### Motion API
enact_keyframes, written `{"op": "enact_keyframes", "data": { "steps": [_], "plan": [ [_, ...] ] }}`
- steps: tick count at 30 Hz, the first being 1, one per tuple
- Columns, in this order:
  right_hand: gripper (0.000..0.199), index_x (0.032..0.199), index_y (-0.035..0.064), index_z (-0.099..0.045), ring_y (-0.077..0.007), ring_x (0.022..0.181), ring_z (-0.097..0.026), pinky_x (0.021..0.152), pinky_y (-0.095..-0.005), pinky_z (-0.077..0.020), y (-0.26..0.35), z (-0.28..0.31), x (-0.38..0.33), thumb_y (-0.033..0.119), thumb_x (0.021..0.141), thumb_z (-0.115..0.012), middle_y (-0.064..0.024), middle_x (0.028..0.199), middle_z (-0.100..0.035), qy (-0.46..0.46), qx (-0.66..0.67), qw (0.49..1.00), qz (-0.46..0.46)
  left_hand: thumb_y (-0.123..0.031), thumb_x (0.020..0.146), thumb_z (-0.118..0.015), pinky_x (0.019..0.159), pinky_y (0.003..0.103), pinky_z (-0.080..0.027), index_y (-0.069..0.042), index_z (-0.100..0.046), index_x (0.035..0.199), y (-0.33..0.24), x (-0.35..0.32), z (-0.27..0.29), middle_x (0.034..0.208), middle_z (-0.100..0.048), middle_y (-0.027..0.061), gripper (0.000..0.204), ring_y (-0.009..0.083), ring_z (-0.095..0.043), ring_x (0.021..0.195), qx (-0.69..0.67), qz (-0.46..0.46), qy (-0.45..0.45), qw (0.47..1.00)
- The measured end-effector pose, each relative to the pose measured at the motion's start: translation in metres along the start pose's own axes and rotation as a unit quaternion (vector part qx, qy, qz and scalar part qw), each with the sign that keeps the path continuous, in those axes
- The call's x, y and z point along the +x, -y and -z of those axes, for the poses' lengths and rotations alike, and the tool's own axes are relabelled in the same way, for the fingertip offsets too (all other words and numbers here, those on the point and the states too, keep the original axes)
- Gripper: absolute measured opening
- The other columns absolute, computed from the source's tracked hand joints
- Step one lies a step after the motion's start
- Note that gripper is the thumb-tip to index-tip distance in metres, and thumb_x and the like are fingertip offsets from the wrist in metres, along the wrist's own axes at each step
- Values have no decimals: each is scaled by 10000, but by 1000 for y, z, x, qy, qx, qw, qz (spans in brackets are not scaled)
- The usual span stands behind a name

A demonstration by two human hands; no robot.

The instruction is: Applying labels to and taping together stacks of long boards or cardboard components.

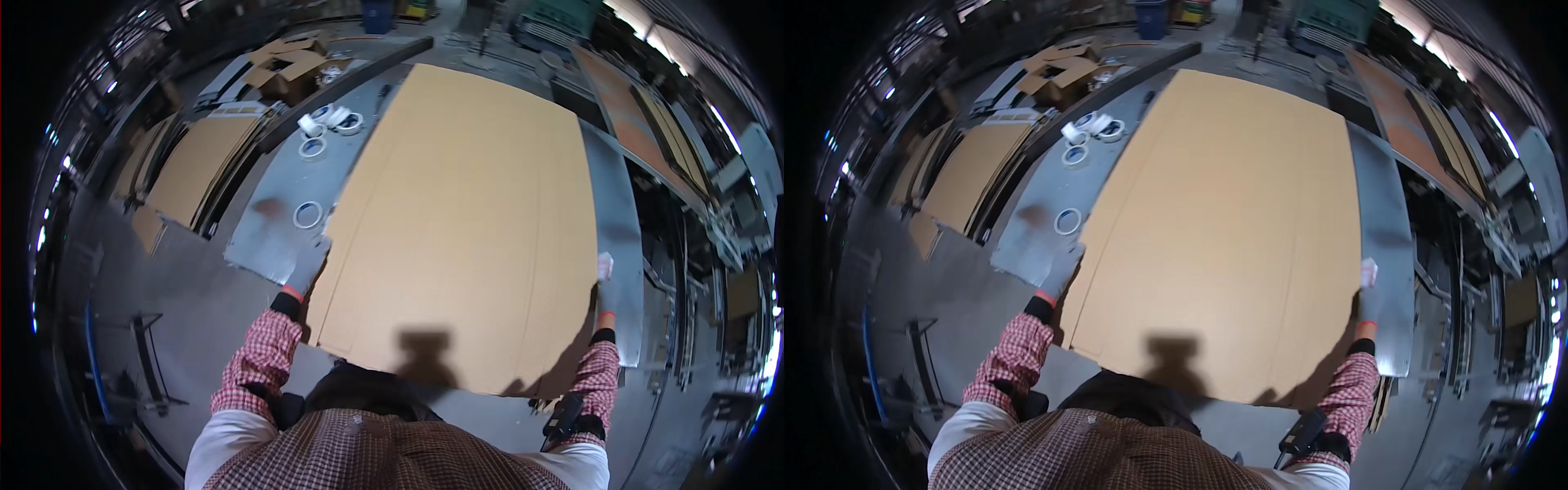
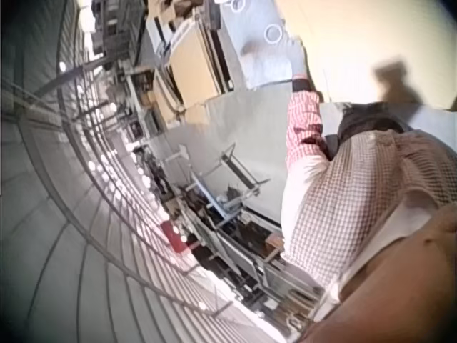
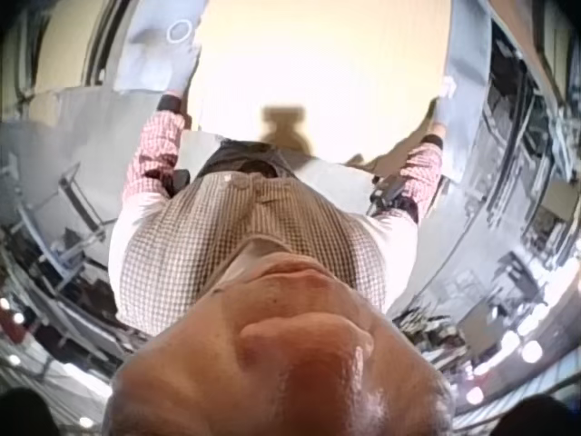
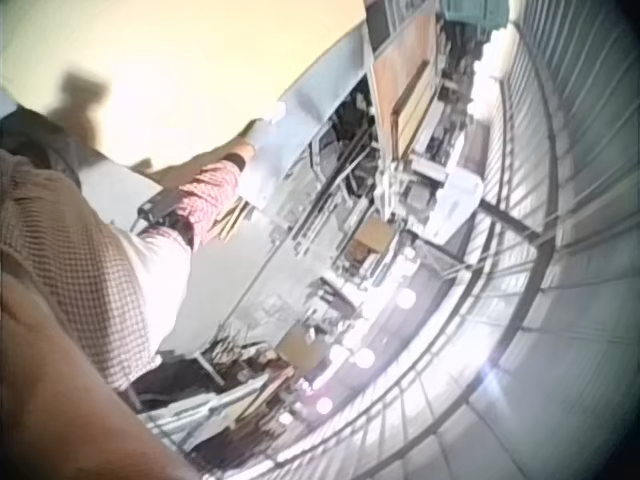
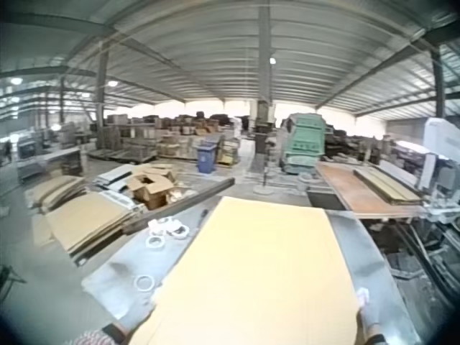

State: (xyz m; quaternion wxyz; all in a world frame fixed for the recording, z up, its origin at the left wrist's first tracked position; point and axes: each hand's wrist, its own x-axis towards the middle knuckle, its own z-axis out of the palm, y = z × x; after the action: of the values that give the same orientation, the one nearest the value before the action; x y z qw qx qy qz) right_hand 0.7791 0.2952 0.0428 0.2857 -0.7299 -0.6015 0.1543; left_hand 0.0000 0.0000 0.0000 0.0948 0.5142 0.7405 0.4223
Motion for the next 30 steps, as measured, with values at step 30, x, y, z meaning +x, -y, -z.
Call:
{"op": "enact_keyframes", "data": {
  "steps": [30],
  "plan": [
    [229, 1039, -21, -625, -94, 764, -587, 674, -244, -481, 538, -145, -445, 132, 874, -667, -40, 861, -657, 296, 455, 836, 82, -272, 974, -526, 680, 335, -605, 35, -385, 1351, -111, -56, 186, 1126, -618, 208, 507, 265, -689, 854, -538, 190, 396, 720]
  ]
}}
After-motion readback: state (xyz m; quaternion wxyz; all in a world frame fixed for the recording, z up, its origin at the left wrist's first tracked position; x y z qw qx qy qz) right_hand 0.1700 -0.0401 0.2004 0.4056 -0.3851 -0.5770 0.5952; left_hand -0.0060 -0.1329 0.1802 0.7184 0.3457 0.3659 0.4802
